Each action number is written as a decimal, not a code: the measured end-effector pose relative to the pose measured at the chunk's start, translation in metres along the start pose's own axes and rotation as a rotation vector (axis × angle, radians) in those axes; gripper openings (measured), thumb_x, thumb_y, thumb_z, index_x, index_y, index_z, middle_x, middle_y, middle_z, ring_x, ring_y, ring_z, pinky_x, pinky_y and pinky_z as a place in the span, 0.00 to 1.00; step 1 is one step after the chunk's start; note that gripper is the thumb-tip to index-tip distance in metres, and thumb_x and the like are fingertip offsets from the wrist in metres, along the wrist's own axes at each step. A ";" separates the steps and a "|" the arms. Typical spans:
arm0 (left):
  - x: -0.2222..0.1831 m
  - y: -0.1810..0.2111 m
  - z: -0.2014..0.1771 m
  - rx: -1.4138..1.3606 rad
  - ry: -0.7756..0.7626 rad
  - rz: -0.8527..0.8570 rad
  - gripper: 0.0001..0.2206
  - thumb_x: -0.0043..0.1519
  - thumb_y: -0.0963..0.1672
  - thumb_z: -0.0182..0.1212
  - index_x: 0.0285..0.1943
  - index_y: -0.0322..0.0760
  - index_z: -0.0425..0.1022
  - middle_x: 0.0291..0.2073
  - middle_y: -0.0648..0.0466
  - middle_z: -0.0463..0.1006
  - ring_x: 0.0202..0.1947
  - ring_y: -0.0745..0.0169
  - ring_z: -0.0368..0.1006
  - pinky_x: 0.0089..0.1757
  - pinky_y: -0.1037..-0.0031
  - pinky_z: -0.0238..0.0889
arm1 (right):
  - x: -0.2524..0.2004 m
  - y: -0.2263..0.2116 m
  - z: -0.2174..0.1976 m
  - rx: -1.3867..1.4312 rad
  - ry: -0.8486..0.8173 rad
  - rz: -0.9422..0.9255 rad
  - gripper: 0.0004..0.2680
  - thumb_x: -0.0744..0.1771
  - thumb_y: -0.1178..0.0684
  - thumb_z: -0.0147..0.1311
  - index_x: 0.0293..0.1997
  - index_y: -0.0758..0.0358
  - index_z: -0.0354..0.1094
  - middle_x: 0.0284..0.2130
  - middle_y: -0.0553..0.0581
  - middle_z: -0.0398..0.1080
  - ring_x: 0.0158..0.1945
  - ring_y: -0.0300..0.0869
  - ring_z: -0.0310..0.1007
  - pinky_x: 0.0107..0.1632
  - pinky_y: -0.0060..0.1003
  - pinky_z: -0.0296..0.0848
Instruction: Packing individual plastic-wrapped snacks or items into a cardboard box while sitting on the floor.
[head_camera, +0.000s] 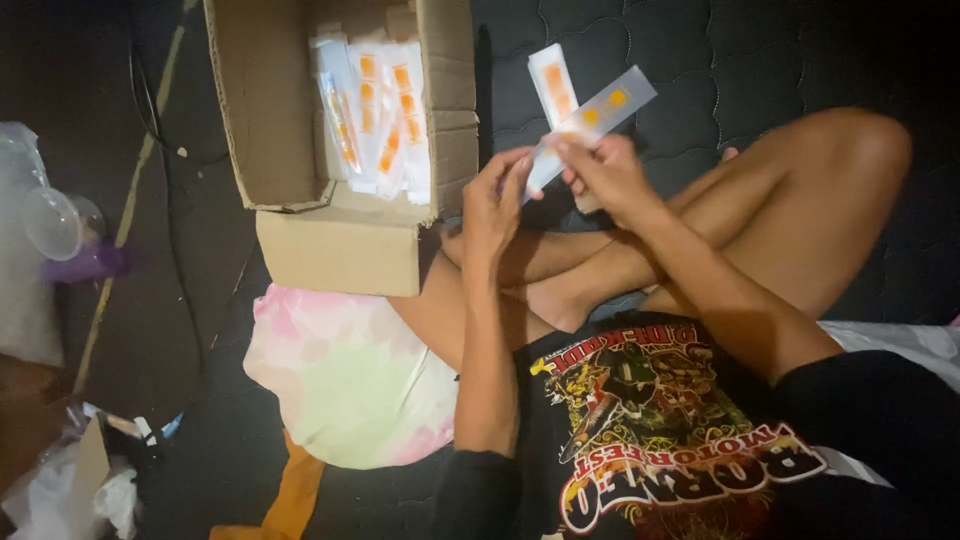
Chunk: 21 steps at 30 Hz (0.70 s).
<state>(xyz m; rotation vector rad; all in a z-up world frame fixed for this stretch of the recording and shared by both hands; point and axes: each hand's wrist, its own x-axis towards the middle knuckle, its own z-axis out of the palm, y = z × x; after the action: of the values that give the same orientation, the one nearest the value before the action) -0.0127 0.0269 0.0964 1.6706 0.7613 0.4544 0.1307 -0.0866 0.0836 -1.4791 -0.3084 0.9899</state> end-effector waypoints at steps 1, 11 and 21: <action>-0.002 0.007 -0.006 -0.001 0.002 -0.002 0.10 0.71 0.43 0.55 0.55 0.39 0.81 0.39 0.42 0.84 0.36 0.55 0.80 0.42 0.63 0.72 | 0.011 0.003 -0.010 -0.001 -0.002 0.002 0.11 0.70 0.47 0.58 0.34 0.61 0.72 0.20 0.51 0.69 0.21 0.33 0.71 0.24 0.26 0.69; -0.015 0.009 -0.026 -0.075 -0.003 -0.217 0.15 0.64 0.51 0.59 0.50 0.40 0.81 0.29 0.56 0.80 0.32 0.72 0.71 0.39 0.80 0.67 | 0.023 -0.017 -0.057 -0.040 0.034 -0.087 0.08 0.72 0.48 0.56 0.50 0.60 0.76 0.24 0.47 0.67 0.23 0.27 0.61 0.27 0.18 0.63; -0.025 0.028 -0.029 -0.012 0.058 -0.316 0.16 0.58 0.54 0.64 0.42 0.43 0.81 0.29 0.55 0.84 0.35 0.68 0.81 0.46 0.75 0.66 | -0.008 -0.038 -0.074 -0.178 0.034 -0.010 0.05 0.73 0.50 0.56 0.46 0.59 0.72 0.25 0.52 0.72 0.23 0.30 0.67 0.27 0.21 0.65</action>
<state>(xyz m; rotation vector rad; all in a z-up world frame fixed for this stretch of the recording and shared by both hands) -0.0426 0.0273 0.1329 1.4963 1.0435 0.2849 0.1928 -0.1348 0.1108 -1.6520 -0.3866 0.9474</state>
